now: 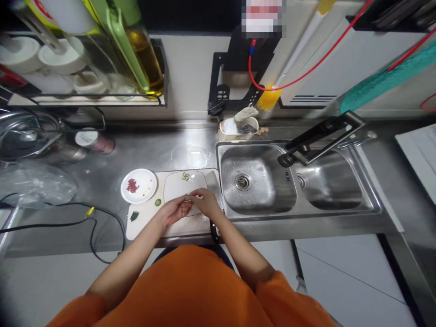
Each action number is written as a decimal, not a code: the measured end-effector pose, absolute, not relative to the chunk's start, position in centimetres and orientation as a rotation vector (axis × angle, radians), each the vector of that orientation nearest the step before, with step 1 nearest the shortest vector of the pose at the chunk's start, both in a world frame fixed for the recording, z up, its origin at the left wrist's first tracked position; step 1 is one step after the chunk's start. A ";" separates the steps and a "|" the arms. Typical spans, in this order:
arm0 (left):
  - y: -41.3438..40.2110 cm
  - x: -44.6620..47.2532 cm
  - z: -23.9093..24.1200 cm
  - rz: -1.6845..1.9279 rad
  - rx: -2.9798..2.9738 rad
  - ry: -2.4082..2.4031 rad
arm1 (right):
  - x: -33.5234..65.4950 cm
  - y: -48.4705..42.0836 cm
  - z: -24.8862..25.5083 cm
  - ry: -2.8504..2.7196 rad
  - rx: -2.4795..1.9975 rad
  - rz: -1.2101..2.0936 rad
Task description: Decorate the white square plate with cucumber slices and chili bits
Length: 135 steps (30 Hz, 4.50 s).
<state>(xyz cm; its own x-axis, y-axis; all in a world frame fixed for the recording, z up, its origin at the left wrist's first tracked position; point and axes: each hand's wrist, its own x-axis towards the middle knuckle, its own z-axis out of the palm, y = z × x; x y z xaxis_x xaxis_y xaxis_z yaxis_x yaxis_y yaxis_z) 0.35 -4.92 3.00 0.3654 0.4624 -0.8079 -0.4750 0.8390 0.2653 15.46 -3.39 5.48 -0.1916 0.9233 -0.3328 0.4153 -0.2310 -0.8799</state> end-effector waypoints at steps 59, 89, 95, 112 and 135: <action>-3.5 4.6 -0.6 0.457 1.775 1.684 | 18.0 -6.5 2.2 -2.400 -2.069 0.398; -4.3 1.8 1.1 0.687 1.721 1.764 | 18.2 -6.3 3.7 -2.310 -2.075 0.442; -7.5 -5.8 2.2 0.624 1.650 2.113 | 17.5 -7.9 3.9 -2.326 -1.977 0.436; -9.9 -8.4 -0.7 0.528 1.548 2.246 | 15.3 -9.1 4.2 -2.483 -1.887 0.500; -7.5 -5.1 3.1 0.612 1.324 1.577 | 14.1 -7.1 4.3 -2.213 -1.745 0.786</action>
<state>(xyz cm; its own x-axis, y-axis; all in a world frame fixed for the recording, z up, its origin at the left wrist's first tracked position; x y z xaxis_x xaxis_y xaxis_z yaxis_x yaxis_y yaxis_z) -5.14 -7.48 3.15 0.0417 0.9380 -0.3441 0.4606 0.2875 0.8397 14.14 -7.11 4.28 -0.2737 0.9492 -0.1553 0.8345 0.1540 -0.5291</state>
